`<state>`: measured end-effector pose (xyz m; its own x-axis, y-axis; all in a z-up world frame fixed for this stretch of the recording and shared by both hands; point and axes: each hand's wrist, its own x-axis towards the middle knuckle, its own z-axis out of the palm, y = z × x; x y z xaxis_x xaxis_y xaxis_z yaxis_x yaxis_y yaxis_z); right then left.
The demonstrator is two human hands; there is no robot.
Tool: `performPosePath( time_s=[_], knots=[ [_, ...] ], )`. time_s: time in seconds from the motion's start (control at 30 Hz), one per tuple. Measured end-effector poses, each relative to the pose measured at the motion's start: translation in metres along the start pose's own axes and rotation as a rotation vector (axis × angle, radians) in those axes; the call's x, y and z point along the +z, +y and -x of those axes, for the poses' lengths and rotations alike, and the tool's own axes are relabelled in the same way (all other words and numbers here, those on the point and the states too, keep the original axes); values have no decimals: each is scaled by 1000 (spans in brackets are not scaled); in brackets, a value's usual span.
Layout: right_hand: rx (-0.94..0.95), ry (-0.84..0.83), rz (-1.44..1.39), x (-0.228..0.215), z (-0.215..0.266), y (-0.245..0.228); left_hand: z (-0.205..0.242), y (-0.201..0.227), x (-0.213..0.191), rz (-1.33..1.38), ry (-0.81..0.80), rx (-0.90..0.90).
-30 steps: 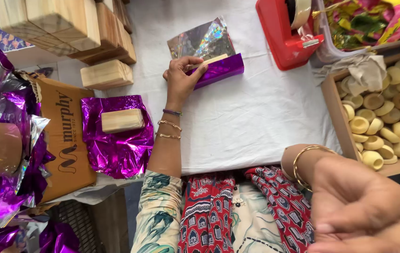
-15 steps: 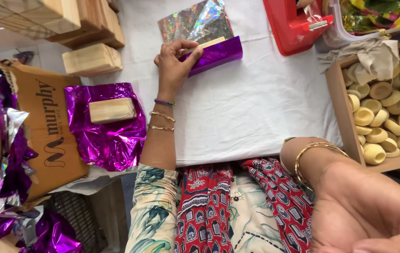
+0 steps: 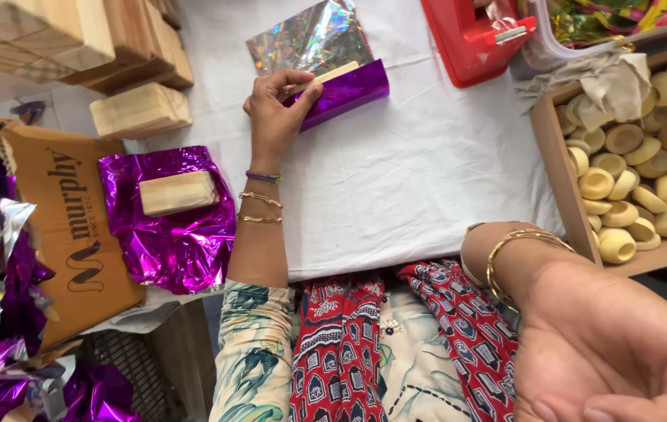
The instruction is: The person assembles two wooden halves into a single block and places small wooden discs inside. They then wrap the wooden block in a sheet of shiny purple foil, folding the edges and securing the package with clear tape from a red dispenser.
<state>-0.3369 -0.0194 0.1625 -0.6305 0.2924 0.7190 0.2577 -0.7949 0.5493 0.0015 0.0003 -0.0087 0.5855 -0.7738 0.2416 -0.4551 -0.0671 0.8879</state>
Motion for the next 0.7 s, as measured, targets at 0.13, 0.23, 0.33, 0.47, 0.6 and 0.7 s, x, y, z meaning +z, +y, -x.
performPosePath(
  time_s=[0.13,0.23,0.33,0.47,0.6,0.7],
  knots=[
    [37,-33,22,2,-3,0,1,5,-2,33,-9,-61],
    [-8,-26,83,0,-2,-1,0,7,-3,-8,-12,-73],
    [-34,-23,114,3,-4,2,0,0,-2,33,-20,-42],
    [-76,-15,148,0,-4,1,2,-2,-2,36,-19,-11],
    [-108,-34,222,-3,-3,3,1,3,-2,26,-6,-10],
    [-152,-41,276,-7,-3,1,-1,9,-3,-10,16,-33]
  ],
)
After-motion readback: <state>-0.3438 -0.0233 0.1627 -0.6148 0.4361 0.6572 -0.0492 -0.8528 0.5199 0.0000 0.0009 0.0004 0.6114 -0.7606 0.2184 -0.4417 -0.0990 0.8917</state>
